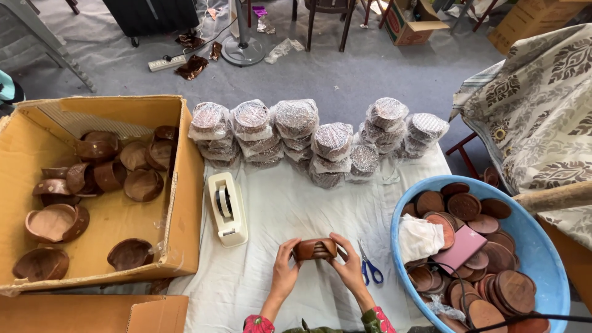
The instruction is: The person wipes small wooden bowls and coasters with a white cloth, then stacks them. They wrap the stacks in plastic wrap and secure them with tape. The wrapped items are placed on the table alongside other finished stacks.
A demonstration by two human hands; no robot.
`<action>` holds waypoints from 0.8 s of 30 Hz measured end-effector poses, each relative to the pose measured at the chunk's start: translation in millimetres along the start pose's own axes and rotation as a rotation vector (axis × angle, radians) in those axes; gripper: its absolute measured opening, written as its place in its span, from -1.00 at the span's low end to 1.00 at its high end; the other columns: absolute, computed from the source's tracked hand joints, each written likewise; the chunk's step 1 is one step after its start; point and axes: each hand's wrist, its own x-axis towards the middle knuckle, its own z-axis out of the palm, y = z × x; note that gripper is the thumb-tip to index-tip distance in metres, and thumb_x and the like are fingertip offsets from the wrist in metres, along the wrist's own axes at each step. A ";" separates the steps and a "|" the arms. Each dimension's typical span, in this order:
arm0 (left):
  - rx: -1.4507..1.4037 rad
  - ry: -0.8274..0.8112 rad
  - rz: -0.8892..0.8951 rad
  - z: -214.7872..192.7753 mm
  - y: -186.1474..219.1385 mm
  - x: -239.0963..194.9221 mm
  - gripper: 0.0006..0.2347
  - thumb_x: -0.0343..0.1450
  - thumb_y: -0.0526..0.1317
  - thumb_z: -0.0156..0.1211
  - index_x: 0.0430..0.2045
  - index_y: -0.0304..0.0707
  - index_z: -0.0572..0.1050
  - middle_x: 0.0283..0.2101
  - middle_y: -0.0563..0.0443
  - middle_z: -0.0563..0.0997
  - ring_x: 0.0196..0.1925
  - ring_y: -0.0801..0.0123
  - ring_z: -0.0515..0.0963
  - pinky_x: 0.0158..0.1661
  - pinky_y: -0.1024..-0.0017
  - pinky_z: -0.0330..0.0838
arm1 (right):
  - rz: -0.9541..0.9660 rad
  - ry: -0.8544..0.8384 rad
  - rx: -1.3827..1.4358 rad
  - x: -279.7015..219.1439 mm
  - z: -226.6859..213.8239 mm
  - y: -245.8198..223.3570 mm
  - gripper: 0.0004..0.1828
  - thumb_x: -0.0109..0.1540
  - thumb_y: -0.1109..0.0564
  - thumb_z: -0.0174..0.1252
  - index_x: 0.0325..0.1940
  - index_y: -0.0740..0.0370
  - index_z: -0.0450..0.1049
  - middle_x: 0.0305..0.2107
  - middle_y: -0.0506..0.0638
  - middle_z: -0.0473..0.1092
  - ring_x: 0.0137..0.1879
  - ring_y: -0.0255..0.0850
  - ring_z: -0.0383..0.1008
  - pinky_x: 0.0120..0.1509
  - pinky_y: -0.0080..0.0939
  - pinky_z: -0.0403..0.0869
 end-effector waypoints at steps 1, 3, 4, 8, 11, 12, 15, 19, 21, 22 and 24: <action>-0.001 0.001 0.003 -2.1 0.6 1.6 -0.45 0.28 -0.53 0.28 0.19 -0.13 0.40 0.25 -0.01 0.42 0.32 0.19 0.45 0.26 0.31 0.34 | -0.003 0.000 0.000 1.8 -2.6 2.2 -0.23 0.06 0.42 0.28 0.35 0.14 0.33 0.26 0.03 0.33 0.39 -0.14 0.33 0.45 -0.07 0.38; 0.057 -0.058 -0.043 -7.2 1.0 -1.3 -0.43 0.23 -0.52 0.36 0.15 -0.10 0.43 0.19 0.03 0.51 0.27 0.22 0.50 0.20 0.32 0.47 | 0.028 -0.059 -0.089 -0.3 -6.9 8.0 -0.30 0.07 0.43 0.29 0.31 0.19 0.42 0.23 0.02 0.38 0.39 -0.16 0.36 0.46 -0.07 0.38; 0.057 -0.058 -0.049 -10.0 5.5 -3.4 -0.43 0.23 -0.52 0.36 0.15 -0.10 0.43 0.19 0.03 0.51 0.27 0.22 0.50 0.20 0.32 0.47 | 0.034 -0.062 -0.088 -1.9 -8.1 10.1 -0.30 0.07 0.43 0.29 0.31 0.19 0.42 0.23 0.02 0.38 0.39 -0.16 0.36 0.46 -0.07 0.38; -0.017 -0.104 -0.120 -16.9 14.0 3.5 -0.44 0.24 -0.51 0.36 0.15 -0.06 0.46 0.21 0.04 0.53 0.25 0.23 0.54 0.16 0.35 0.53 | 0.093 -0.114 0.020 5.7 -9.8 12.8 -0.30 0.08 0.43 0.31 0.31 0.17 0.43 0.22 0.03 0.40 0.35 -0.12 0.42 0.40 -0.05 0.47; 0.021 -0.072 -0.023 -16.4 4.2 3.6 -0.43 0.23 -0.52 0.34 0.17 -0.07 0.46 0.21 0.02 0.55 0.24 0.21 0.55 0.17 0.34 0.54 | 0.066 -0.080 -0.021 4.7 -5.6 12.4 -0.30 0.07 0.44 0.32 0.29 0.17 0.44 0.23 0.02 0.39 0.37 -0.12 0.40 0.38 -0.06 0.48; 0.034 -0.037 0.044 -15.6 -0.5 3.0 -0.42 0.22 -0.54 0.33 0.17 -0.09 0.47 0.22 0.00 0.55 0.25 0.20 0.55 0.18 0.33 0.52 | 0.053 -0.056 -0.022 4.0 -3.7 12.1 -0.30 0.07 0.45 0.32 0.29 0.18 0.44 0.24 0.02 0.38 0.39 -0.13 0.37 0.38 -0.06 0.47; -0.157 -0.061 -0.141 -13.5 -20.2 6.5 -0.44 0.26 -0.54 0.31 0.18 -0.07 0.48 0.23 0.04 0.54 0.24 0.27 0.58 0.12 0.37 0.59 | 0.107 -0.082 0.061 10.4 -3.4 19.2 -0.28 0.06 0.46 0.28 0.31 0.19 0.42 0.23 0.02 0.38 0.39 -0.14 0.37 0.33 -0.06 0.52; -0.095 -0.078 -0.107 -22.3 -7.0 16.6 -0.44 0.23 -0.43 0.40 0.17 -0.07 0.48 0.14 0.02 0.59 0.16 0.27 0.61 0.01 0.39 0.66 | 0.140 -0.092 0.053 18.3 -16.1 26.1 -0.28 0.04 0.42 0.30 0.30 0.21 0.43 0.20 0.00 0.43 0.32 -0.15 0.44 0.26 -0.09 0.57; 0.032 -0.142 -0.464 -28.5 2.9 21.5 -0.48 0.31 -0.17 0.46 0.19 0.01 0.45 0.02 0.00 0.67 -0.05 0.28 0.74 -0.11 0.40 0.64 | 0.304 -0.022 -0.004 24.8 -23.8 33.8 -0.44 0.14 0.27 0.39 0.24 0.29 0.51 0.05 0.08 0.58 0.11 -0.10 0.63 0.14 -0.17 0.60; 0.032 -0.143 -0.463 -25.2 -5.9 19.6 -0.48 0.31 -0.17 0.46 0.19 0.01 0.45 0.02 0.00 0.67 -0.05 0.28 0.74 -0.11 0.40 0.64 | 0.303 -0.021 -0.004 24.7 -23.5 32.3 -0.44 0.14 0.27 0.39 0.24 0.29 0.51 0.05 0.08 0.58 0.11 -0.10 0.63 0.14 -0.17 0.60; 0.236 -0.025 -0.139 -20.8 -24.5 15.8 -0.66 0.36 -0.06 0.34 -0.02 -0.13 0.62 0.11 0.03 0.64 -0.23 0.23 0.74 -0.20 0.40 0.61 | 0.239 -0.074 -0.325 24.2 -20.4 30.5 -0.52 0.13 0.16 0.40 0.14 0.25 0.59 -0.08 0.02 0.64 -0.03 -0.23 0.70 0.03 -0.27 0.62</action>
